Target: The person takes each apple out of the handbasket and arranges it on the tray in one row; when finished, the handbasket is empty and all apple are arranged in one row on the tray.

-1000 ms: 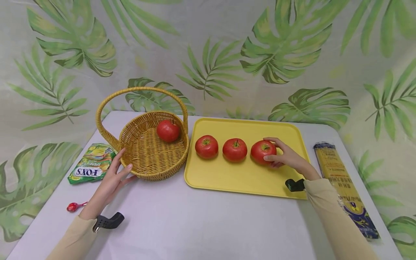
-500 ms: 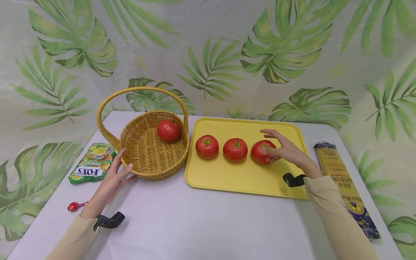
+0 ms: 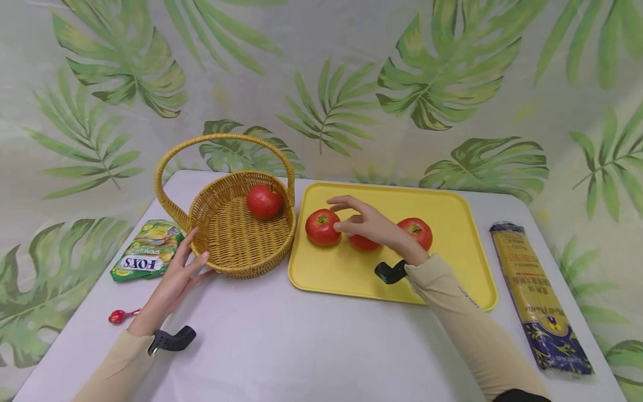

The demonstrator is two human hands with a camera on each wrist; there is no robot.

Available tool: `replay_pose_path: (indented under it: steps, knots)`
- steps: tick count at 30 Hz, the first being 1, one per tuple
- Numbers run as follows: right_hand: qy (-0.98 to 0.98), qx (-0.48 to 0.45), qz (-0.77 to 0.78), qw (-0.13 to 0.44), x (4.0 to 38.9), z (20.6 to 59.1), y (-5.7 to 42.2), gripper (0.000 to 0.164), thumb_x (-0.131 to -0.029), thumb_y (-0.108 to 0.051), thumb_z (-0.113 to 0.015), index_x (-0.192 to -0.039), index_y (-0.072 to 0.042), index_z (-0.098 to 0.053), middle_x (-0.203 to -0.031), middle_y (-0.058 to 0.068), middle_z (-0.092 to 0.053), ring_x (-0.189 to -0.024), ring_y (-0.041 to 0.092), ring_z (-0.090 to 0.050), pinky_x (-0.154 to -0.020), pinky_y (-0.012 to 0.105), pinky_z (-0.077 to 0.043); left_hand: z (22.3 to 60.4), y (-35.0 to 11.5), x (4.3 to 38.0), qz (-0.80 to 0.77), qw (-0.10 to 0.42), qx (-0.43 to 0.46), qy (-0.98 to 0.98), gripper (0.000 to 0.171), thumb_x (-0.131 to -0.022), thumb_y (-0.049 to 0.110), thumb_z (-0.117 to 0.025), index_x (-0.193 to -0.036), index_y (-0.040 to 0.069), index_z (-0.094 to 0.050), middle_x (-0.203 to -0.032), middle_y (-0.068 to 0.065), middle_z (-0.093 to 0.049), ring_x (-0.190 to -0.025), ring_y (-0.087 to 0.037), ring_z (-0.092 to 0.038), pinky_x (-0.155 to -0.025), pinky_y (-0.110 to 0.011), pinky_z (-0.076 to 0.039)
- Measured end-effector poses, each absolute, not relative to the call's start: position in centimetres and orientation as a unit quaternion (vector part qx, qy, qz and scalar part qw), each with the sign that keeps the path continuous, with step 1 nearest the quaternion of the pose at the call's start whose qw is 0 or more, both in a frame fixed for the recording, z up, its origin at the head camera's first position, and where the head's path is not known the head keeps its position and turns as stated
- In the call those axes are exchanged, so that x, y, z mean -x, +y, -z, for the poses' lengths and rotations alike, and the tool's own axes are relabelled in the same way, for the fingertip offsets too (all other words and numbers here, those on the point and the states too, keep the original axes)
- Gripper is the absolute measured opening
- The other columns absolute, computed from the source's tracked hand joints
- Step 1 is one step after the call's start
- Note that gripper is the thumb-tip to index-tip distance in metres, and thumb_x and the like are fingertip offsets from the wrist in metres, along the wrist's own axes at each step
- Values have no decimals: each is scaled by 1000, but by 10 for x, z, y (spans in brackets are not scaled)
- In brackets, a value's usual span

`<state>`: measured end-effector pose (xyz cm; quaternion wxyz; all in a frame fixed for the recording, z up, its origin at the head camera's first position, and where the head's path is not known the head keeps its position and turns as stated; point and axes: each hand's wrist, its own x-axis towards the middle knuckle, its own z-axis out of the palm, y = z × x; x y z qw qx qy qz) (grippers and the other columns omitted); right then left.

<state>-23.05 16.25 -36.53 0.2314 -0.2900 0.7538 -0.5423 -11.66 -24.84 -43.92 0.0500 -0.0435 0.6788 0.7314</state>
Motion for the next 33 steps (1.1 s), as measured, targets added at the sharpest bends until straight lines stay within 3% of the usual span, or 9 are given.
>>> replay_pose_path:
  steps: [5,11,17,25,33]
  knots:
    - [735,337,539,238,239,367,112,54,-96,-14,-60,-144,-10,-38,-142,15,-40,-113,41,-54,-90,41,-51,440,-248,116,-727,49,47,683,71,-101,13,-48,-155,24,-3,-157,-11,12,-136,-43,-21,-104,-57,-32]
    - [731,345,539,237,252,369,63,54,-95,-17,-61,-144,-16,-38,-142,16,-37,-106,34,-59,-90,50,-49,440,-248,117,-728,47,46,683,71,-101,14,-48,-155,24,-3,-157,-10,12,-136,-43,-21,-103,-58,-32]
    - [740,307,545,249,263,368,25,62,-95,-23,-61,-148,-15,-30,-148,15,-30,-110,30,-57,-88,43,-52,440,-248,117,-728,46,46,682,71,-101,14,-49,-155,22,-3,-157,-10,12,-136,-42,-21,-103,-59,-32]
    - [770,237,530,266,277,371,-6,68,-97,-24,-58,-153,-17,-20,-153,15,-20,-110,47,-49,-93,56,-45,440,-248,117,-725,47,49,685,71,-101,15,-49,-155,22,-4,-157,-11,10,-135,-44,-22,-102,-58,-34]
    - [804,240,483,250,282,378,-18,65,-96,-24,-58,-151,-16,-24,-150,12,-27,-130,31,-35,-93,54,-45,441,-248,117,-728,44,47,682,71,-101,14,-49,-155,22,-4,-157,-11,10,-135,-44,-23,-102,-58,-33]
